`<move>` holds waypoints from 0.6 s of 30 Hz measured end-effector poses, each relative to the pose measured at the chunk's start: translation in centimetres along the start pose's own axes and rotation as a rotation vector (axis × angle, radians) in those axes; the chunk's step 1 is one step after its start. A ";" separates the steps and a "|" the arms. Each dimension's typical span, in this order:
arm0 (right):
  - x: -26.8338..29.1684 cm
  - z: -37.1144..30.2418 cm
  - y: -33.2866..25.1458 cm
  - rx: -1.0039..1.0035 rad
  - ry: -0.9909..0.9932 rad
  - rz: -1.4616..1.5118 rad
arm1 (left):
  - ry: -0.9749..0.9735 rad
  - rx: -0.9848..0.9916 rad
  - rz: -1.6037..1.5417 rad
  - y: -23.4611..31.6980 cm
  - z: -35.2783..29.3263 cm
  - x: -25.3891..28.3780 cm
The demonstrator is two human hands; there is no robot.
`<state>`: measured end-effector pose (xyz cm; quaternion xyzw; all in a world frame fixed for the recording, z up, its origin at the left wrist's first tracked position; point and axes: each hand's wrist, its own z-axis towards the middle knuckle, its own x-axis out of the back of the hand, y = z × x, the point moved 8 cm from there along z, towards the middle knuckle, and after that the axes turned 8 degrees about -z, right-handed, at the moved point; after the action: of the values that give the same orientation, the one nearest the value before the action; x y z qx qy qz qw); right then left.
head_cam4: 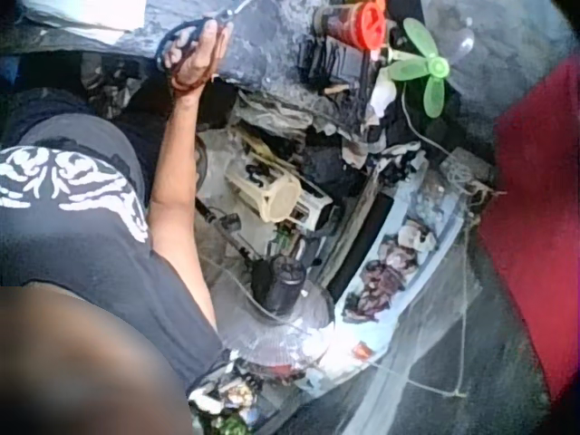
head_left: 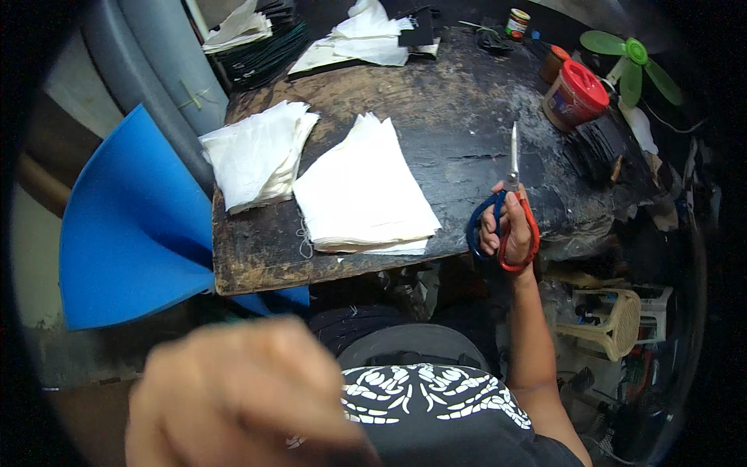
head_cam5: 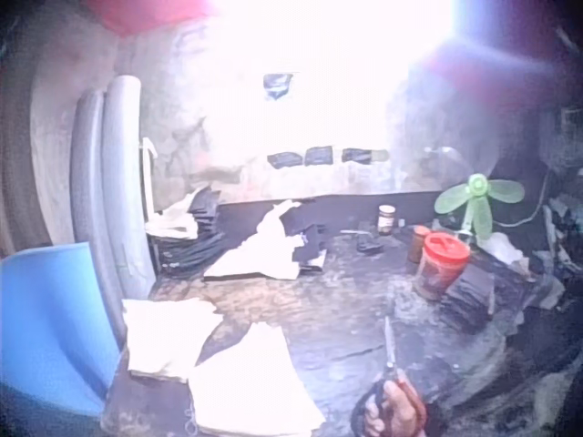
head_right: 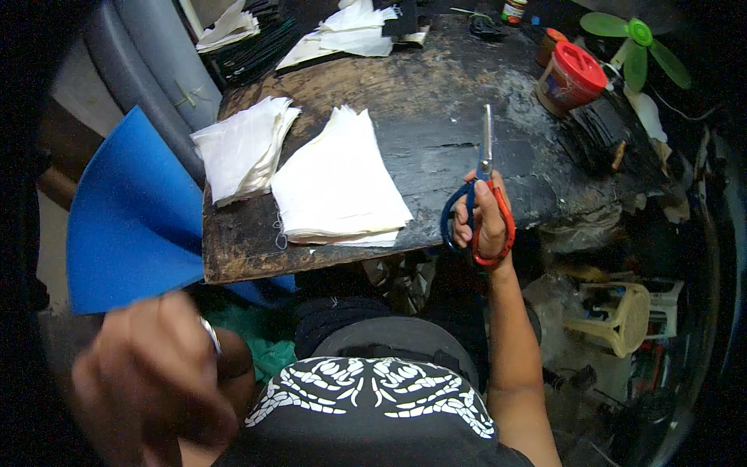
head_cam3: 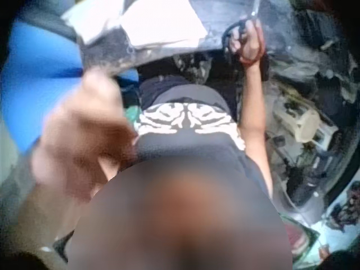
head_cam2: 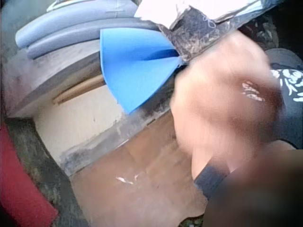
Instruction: The person uses scissors to cut a stack of white fabric pieces into smaller shapes. They repeatedly trim the edges, separate cut pieces, and stack the finished pieces on the table.
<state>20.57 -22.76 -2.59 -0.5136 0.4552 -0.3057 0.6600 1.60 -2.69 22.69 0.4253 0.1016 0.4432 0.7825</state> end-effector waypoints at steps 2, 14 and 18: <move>0.1 0.0 0.3 -0.037 0.008 0.034 | -0.194 0.015 -0.008 1.1 2.0 -2.5; -2.9 -5.6 2.1 -0.285 -0.106 -0.006 | 0.380 0.353 0.596 -10.4 -0.8 -0.4; -4.1 -10.5 3.9 -0.468 -0.252 -0.059 | 0.322 0.442 0.754 -20.9 -5.1 -0.6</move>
<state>9.04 -22.27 -5.72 -0.6994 0.4125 -0.1449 0.5653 11.16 -5.32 3.62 0.5150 0.1522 0.7248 0.4315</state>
